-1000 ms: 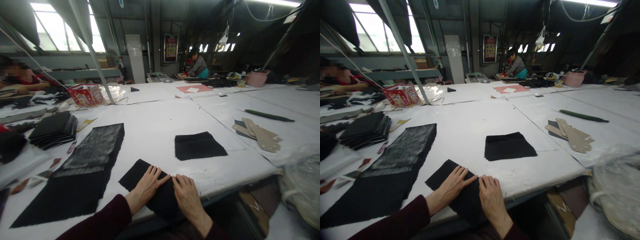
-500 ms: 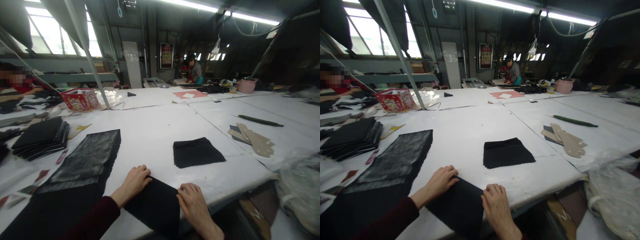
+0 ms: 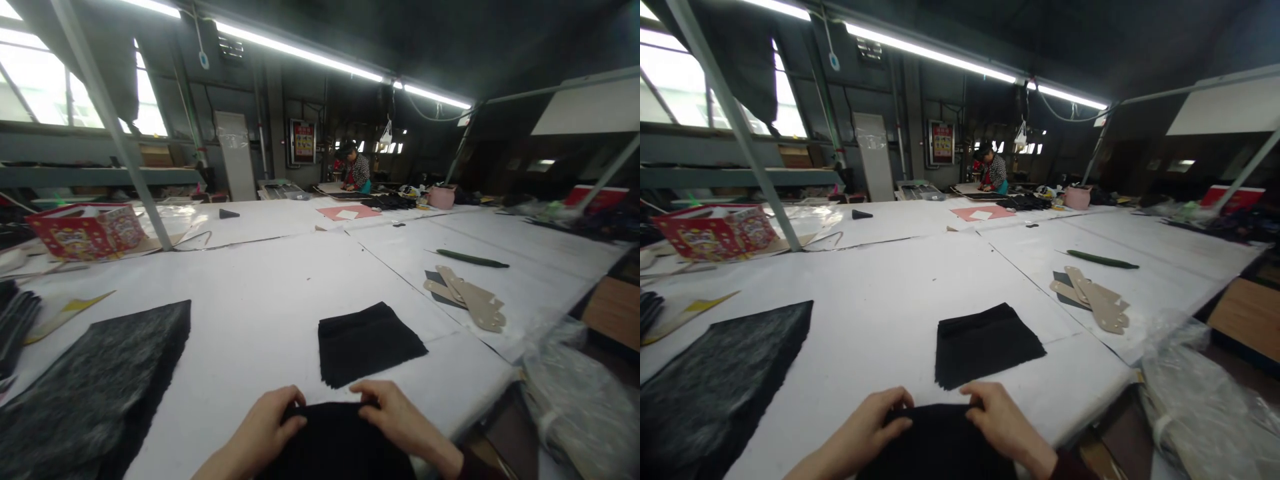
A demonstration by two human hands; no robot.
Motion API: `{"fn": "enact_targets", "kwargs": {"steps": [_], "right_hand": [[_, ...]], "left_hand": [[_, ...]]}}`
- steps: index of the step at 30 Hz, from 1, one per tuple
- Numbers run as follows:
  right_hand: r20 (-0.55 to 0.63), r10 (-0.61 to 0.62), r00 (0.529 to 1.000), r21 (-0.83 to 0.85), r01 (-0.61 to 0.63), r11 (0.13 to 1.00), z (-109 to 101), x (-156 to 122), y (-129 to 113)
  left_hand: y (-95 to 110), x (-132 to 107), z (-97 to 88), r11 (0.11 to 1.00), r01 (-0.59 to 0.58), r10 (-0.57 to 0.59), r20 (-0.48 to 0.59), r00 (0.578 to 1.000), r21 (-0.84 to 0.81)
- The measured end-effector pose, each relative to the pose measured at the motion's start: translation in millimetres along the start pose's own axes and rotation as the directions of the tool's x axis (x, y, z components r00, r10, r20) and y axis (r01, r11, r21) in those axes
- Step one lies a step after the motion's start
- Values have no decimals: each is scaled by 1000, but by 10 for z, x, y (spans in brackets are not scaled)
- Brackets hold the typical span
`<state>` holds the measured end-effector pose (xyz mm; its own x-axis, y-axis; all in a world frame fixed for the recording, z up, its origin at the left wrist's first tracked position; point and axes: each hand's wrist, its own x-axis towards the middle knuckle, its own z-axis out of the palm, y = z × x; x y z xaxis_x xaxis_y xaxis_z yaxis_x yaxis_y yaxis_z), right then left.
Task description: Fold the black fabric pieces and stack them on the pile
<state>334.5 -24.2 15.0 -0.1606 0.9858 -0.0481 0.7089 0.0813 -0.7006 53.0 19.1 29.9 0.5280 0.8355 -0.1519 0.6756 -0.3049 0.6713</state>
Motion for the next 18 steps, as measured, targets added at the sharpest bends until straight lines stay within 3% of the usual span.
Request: {"fn": "enact_targets", "kwargs": {"steps": [3, 6, 8, 11, 18], "right_hand": [[-11, 11, 1000, -331, -14, 944, -599, 421, 153], [-49, 41, 998, -517, -61, 854, -926, 863, 368], [-86, 52, 995, -541, -90, 836, -996, 1109, 513], [-119, 55, 991, -571, -114, 813, -976, 1352, 684], [-124, 5, 992, -602, -79, 795, -900, 1516, 831]], "left_hand": [[254, 563, 63, 998, 4, -9, -77, 997, -66], [480, 1124, 155, 997, -26, 47, -283, 958, 76], [567, 1427, 218, 985, -17, 80, -369, 926, 172], [582, 1723, 297, 975, 20, 73, -405, 911, 220], [423, 1879, 394, 977, 35, 49, -380, 924, 211]]}}
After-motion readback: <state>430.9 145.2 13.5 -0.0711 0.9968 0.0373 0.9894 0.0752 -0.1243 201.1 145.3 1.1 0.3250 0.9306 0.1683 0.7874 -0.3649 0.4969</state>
